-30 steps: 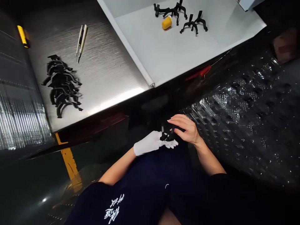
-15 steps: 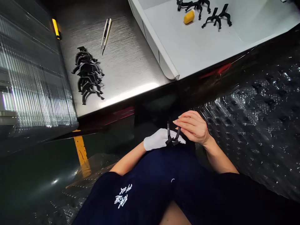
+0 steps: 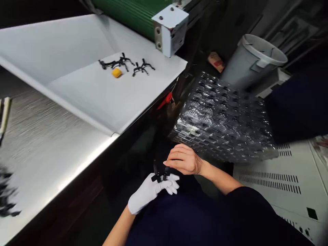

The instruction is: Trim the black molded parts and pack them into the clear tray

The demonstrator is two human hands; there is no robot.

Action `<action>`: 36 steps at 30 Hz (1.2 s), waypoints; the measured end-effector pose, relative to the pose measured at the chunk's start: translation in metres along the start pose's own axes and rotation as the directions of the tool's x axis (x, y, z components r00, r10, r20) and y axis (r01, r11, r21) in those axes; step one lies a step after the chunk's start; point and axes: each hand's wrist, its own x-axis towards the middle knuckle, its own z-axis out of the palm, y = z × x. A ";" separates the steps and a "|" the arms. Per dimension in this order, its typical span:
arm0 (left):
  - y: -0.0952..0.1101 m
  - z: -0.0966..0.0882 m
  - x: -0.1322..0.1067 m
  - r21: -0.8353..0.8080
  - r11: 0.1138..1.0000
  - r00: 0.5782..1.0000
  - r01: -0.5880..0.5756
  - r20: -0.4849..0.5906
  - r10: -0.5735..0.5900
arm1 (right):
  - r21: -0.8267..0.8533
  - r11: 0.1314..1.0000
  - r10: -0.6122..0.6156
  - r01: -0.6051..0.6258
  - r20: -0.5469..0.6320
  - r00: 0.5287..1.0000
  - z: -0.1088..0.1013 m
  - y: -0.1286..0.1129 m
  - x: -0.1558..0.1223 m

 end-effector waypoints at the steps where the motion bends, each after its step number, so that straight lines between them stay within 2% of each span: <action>1: 0.005 0.002 0.008 -0.006 1.000 1.000 0.002 0.000 -0.002 | -0.054 0.998 0.039 -0.039 -0.008 0.999 -0.008 0.006 -0.006; 3: 0.013 0.007 0.026 0.007 1.000 1.000 -0.012 -0.028 0.013 | -0.185 0.969 0.160 -0.163 -0.030 0.987 -0.028 0.021 -0.019; 4: 0.015 0.009 0.034 0.022 1.000 0.999 -0.023 -0.044 0.024 | -0.261 0.930 0.254 -0.258 -0.049 0.966 -0.038 0.031 -0.023; 5: 0.017 0.012 0.042 0.039 0.999 0.998 -0.031 -0.058 0.034 | -0.341 0.862 0.374 -0.375 -0.071 0.925 -0.048 0.044 -0.027; 6: 0.019 0.014 0.049 0.056 0.998 0.997 -0.034 -0.062 0.037 | -0.419 0.758 0.510 -0.499 -0.096 0.855 -0.056 0.058 -0.028; 8: 0.023 0.019 0.059 0.078 0.996 0.999 -0.031 -0.039 0.034 | -0.554 0.478 0.754 -0.682 -0.139 0.642 -0.070 0.089 -0.023; 9: 0.025 0.022 0.063 0.082 0.996 0.999 -0.031 -0.014 0.032 | -0.607 0.343 0.836 -0.717 -0.152 0.528 -0.073 0.104 -0.018; 10: 0.027 0.024 0.065 0.084 0.996 0.999 -0.036 0.018 0.034 | -0.648 0.240 0.887 -0.722 -0.156 0.435 -0.075 0.117 -0.012; 11: 0.029 0.026 0.067 0.085 0.995 0.998 -0.044 0.049 0.039 | -0.677 0.177 0.915 -0.715 -0.155 0.373 -0.074 0.128 -0.005; 12: 0.031 0.028 0.068 0.085 0.995 0.996 -0.055 0.071 0.049 | -0.694 0.147 0.929 -0.705 -0.148 0.340 -0.072 0.137 0.001; 16: 0.040 0.030 0.070 0.084 0.993 0.992 -0.084 0.103 0.075 | -0.696 0.145 0.941 -0.704 -0.121 0.315 -0.058 0.152 0.011; 20: 0.048 0.032 0.076 0.087 0.991 0.983 -0.106 0.161 0.091 | -0.680 0.110 0.946 -0.725 -0.152 0.286 -0.056 0.149 0.007; 21: 0.050 0.033 0.079 0.083 0.991 0.978 -0.108 0.186 0.091 | -0.661 0.118 0.939 -0.741 -0.169 0.301 -0.058 0.145 0.004; 22: 0.053 0.034 0.081 0.074 0.992 0.972 -0.103 0.221 0.085 | -0.620 0.167 0.921 -0.767 -0.180 0.346 -0.061 0.138 0.002; 23: 0.054 0.035 0.083 0.058 0.994 0.961 -0.089 0.267 0.070 | -0.547 0.272 0.891 -0.791 -0.166 0.422 -0.064 0.129 -0.001; 24: 0.056 0.036 0.086 0.035 0.997 0.944 -0.062 0.327 0.047 | -0.432 0.429 0.843 -0.793 -0.125 0.524 -0.066 0.118 -0.004; 25: 0.056 0.036 0.088 0.001 1.000 0.918 -0.028 0.395 0.025 | -0.270 0.603 0.769 -0.751 -0.055 0.637 -0.068 0.105 -0.008; 26: 0.056 0.036 0.091 -0.043 0.999 0.887 0.012 0.462 0.010 | -0.073 0.740 0.672 -0.669 0.032 0.740 -0.070 0.091 -0.012; 27: 0.056 0.036 0.094 -0.087 0.995 0.856 0.052 0.517 0.001 | 0.121 0.803 0.573 -0.584 0.115 0.811 -0.070 0.078 -0.015; 28: 0.054 0.036 0.098 -0.124 0.988 0.830 0.088 0.558 -0.004 | 0.277 0.805 0.494 -0.525 0.178 0.851 -0.070 0.066 -0.018; 29: 0.053 0.036 0.102 -0.150 0.982 0.813 0.116 0.582 -0.007 | 0.377 0.779 0.453 -0.501 0.216 0.865 -0.070 0.057 -0.022; 31: 0.051 0.038 0.111 -0.178 0.973 0.801 0.146 0.599 -0.011 | 0.404 0.743 0.489 -0.533 0.216 0.845 -0.072 0.049 -0.028; 32: 0.050 0.040 0.115 -0.195 0.970 0.809 0.147 0.588 -0.004 | 0.340 0.738 0.557 -0.582 0.178 0.811 -0.074 0.051 -0.032; 33: 0.050 0.042 0.119 -0.220 0.965 0.826 0.139 0.564 0.010 | 0.224 0.722 0.645 -0.654 0.121 0.754 -0.078 0.057 -0.036; 34: 0.050 0.044 0.122 -0.251 0.960 0.851 0.124 0.524 0.027 | 0.061 0.666 0.742 -0.743 0.046 0.669 -0.083 0.065 -0.039; 35: 0.050 0.045 0.124 -0.277 0.955 0.880 0.103 0.474 0.042 | -0.126 0.547 0.830 -0.828 -0.050 0.556 -0.088 0.074 -0.042; 36: 0.049 0.046 0.125 -0.293 0.953 0.905 0.082 0.423 0.052 | -0.303 0.374 0.889 -0.877 -0.152 0.431 -0.094 0.085 -0.045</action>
